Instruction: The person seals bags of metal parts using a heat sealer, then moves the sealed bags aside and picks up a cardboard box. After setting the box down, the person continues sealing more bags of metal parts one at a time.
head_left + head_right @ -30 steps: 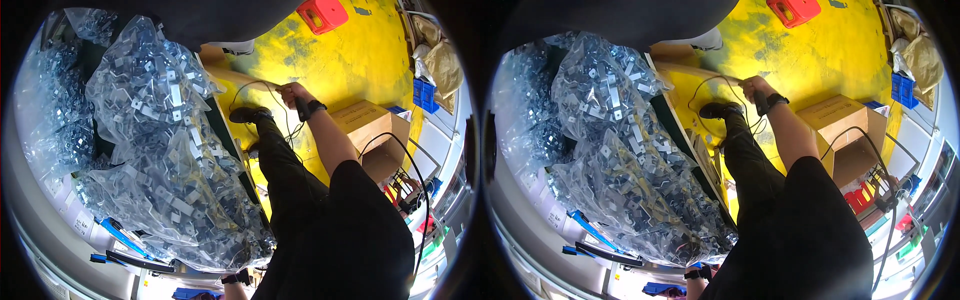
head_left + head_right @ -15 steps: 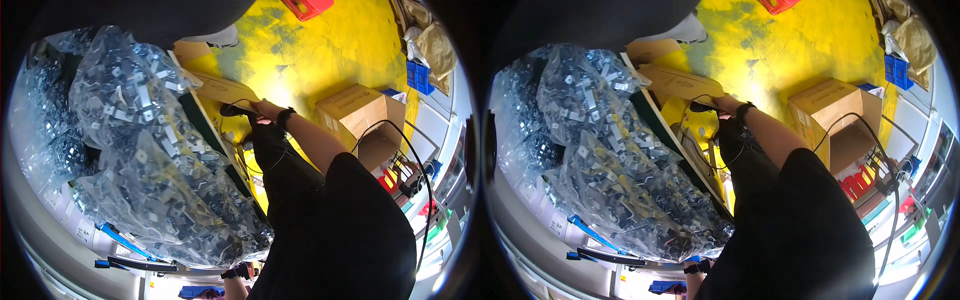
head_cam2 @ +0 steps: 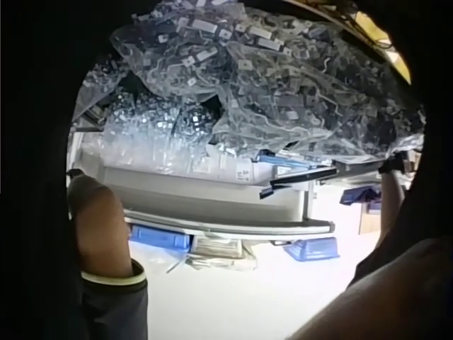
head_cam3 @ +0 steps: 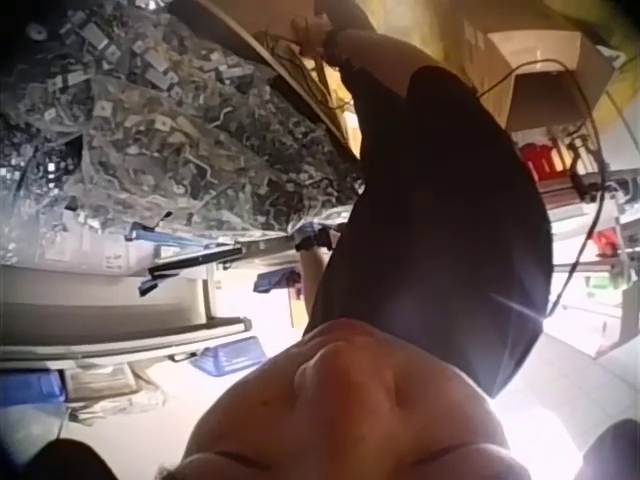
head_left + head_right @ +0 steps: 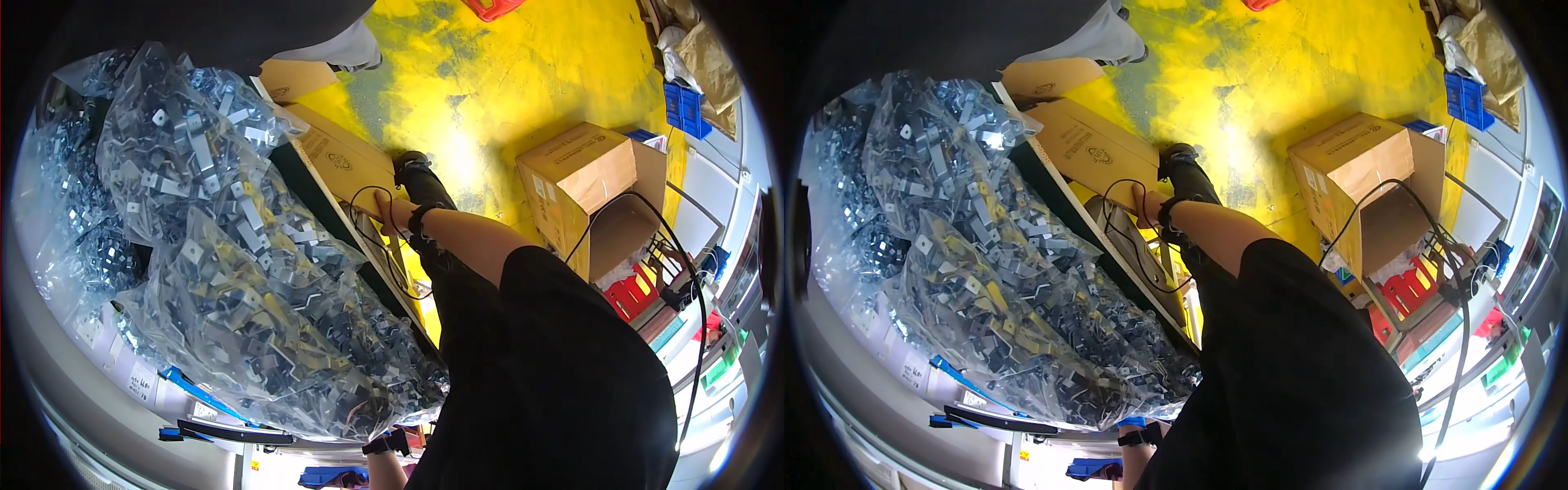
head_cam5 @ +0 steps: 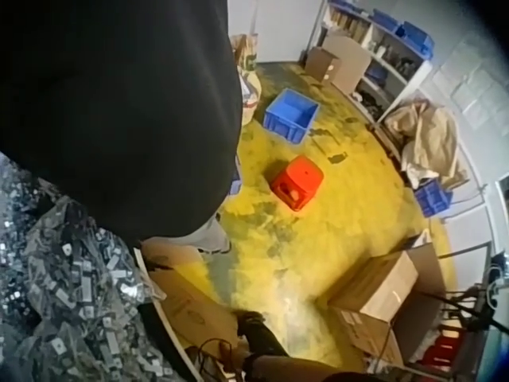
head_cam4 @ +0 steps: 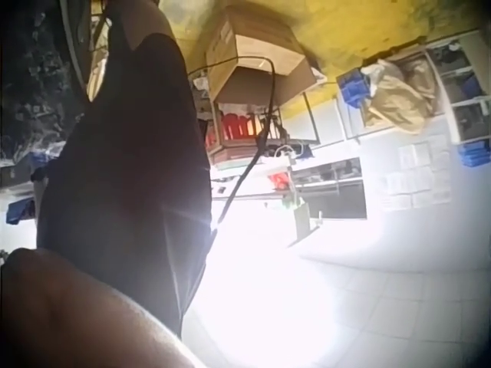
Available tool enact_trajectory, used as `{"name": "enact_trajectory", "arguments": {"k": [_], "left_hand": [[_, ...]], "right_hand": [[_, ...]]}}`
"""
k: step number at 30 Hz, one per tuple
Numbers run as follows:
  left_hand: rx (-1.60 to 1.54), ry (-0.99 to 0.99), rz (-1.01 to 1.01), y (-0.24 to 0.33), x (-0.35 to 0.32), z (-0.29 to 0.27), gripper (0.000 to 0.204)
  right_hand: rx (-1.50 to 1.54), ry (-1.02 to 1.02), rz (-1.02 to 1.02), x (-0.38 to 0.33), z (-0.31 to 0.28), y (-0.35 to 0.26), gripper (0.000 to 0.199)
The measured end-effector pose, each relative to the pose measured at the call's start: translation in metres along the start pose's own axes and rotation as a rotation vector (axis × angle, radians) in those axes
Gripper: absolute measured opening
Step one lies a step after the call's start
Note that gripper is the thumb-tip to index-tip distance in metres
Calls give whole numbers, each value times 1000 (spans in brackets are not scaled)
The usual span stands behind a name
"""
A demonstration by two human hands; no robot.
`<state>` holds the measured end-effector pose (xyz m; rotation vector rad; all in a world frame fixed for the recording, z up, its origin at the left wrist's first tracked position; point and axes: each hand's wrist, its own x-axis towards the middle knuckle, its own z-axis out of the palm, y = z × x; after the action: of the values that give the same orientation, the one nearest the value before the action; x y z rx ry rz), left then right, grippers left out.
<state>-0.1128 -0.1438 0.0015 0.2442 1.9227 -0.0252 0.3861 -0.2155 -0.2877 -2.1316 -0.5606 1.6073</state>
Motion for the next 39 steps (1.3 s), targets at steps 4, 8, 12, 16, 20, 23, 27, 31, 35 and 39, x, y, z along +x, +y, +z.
{"name": "enact_trajectory", "arguments": {"k": [4, 8, 12, 16, 20, 23, 27, 31, 35, 39], "left_hand": [[-46, -18, 10, -8, 5, -3, 56], [-81, -14, 11, -16, 6, -8, 55], [-119, -37, 10, -20, 12, -3, 55], [-153, -70, 15, -22, 18, 2, 55], [-219, -112, 45, -23, 25, -2, 55], [-380, -205, 40, -23, 29, -1, 55], [-55, -32, 187, 0, 9, 46, 50], [39, -188, 427, -2, 10, 44, 43], [-79, -213, 509, 12, -23, 91, 36], [-366, -258, 533, 21, -30, 92, 31]], "right_hand": [[147, 170, 58, -3, 13, -3, 64], [223, 219, 152, -25, -5, -27, 58], [225, 243, 176, -23, -9, -38, 58], [140, 170, 174, -10, 3, -30, 70], [42, -43, 90, -17, -11, -5, 77], [16, -155, -35, -35, -42, 8, 79], [-277, -214, 120, -64, -86, 19, 74], [-510, 27, 82, -105, -138, 20, 61], [-668, 103, 31, -174, -216, -41, 42], [-480, 271, -401, -248, -247, -182, 29]]}}
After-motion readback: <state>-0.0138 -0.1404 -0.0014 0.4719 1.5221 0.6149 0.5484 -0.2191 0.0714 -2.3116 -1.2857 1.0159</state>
